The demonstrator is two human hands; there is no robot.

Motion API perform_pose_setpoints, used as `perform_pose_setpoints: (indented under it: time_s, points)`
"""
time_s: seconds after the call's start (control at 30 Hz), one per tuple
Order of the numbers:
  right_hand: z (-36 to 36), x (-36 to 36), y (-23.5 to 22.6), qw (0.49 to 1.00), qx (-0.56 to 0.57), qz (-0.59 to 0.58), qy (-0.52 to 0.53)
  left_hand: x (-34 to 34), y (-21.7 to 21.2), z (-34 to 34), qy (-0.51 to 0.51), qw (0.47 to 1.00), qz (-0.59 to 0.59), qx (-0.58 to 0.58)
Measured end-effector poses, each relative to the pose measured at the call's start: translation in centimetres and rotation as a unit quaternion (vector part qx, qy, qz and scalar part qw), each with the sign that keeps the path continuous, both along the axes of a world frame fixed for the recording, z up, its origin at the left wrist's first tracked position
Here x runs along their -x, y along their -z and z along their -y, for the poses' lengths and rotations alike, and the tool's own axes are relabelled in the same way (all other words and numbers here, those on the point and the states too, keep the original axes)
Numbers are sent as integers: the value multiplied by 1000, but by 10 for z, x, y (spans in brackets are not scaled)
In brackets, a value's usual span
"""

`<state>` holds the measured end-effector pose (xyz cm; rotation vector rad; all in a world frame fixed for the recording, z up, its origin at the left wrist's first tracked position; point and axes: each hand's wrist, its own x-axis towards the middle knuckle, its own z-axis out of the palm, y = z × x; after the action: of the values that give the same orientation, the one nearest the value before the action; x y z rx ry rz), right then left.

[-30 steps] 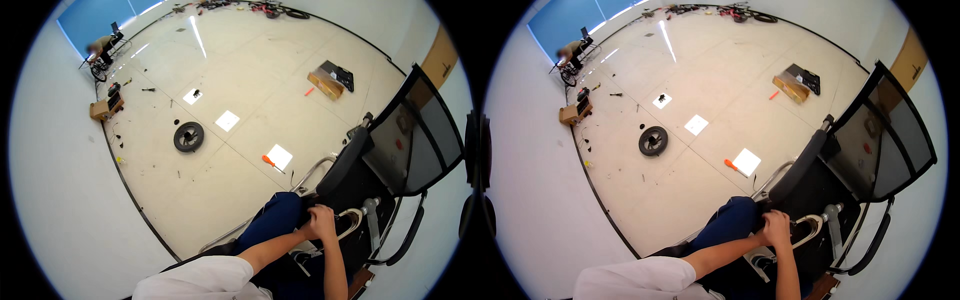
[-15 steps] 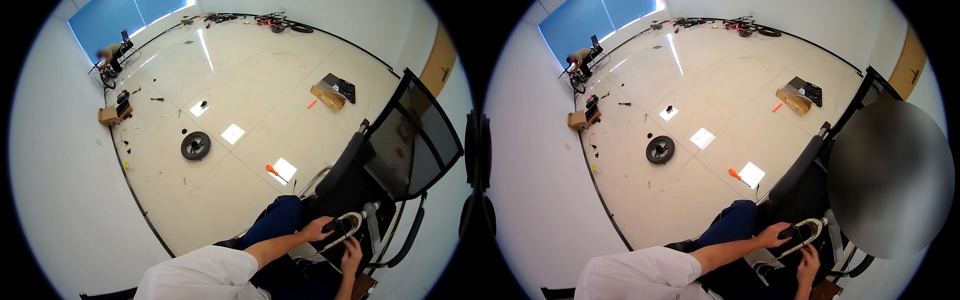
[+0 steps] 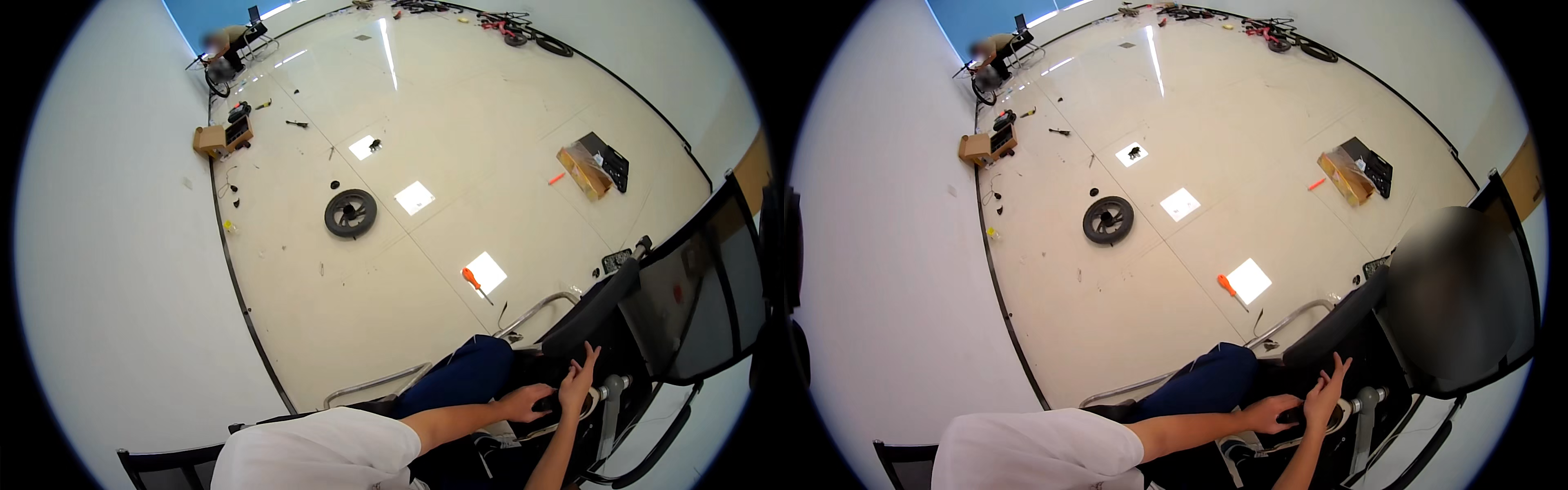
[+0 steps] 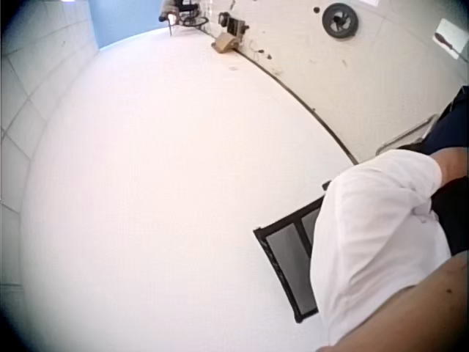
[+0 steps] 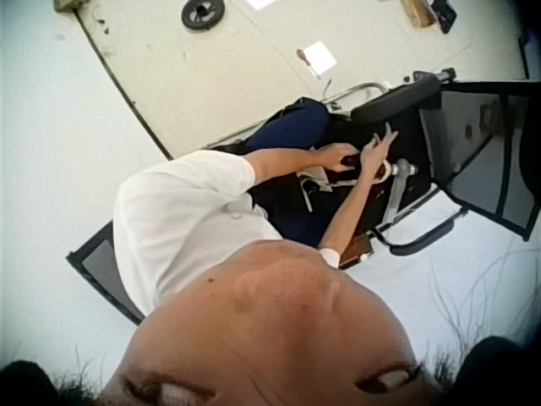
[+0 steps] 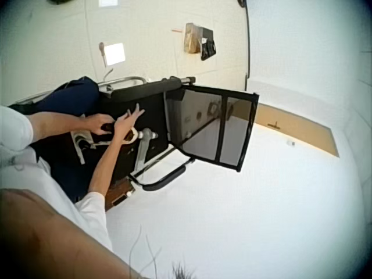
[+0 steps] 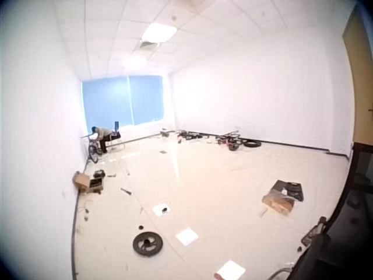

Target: The person sits on a chair and assembles a mechanical component by hand, inserting small parts and tightening connections. The workspace is a tiled room with scattered tools and parts on the floor.

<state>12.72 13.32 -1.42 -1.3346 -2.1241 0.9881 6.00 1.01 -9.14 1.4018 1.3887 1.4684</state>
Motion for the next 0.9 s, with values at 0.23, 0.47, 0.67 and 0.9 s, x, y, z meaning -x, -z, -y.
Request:
perform_pose_setpoints:
  time_s: [0.23, 0.47, 0.67, 0.9]
  points:
    - [3, -6, 10, 982, 61, -145, 104, 8, -15, -3, -7, 1000, 11, 7]
    - [4, 16, 10, 999, 16, -40, -8, 13, -12, -9, 16, 999, -22, 43]
    - [73, 41, -54, 953, -128, 225, -158, 23, -12, -8, 129, 979, -123, 95]
    - [125, -49, -45, 979, -173, 97, -46, 15, -6, -2, 22, 999, -25, 12]
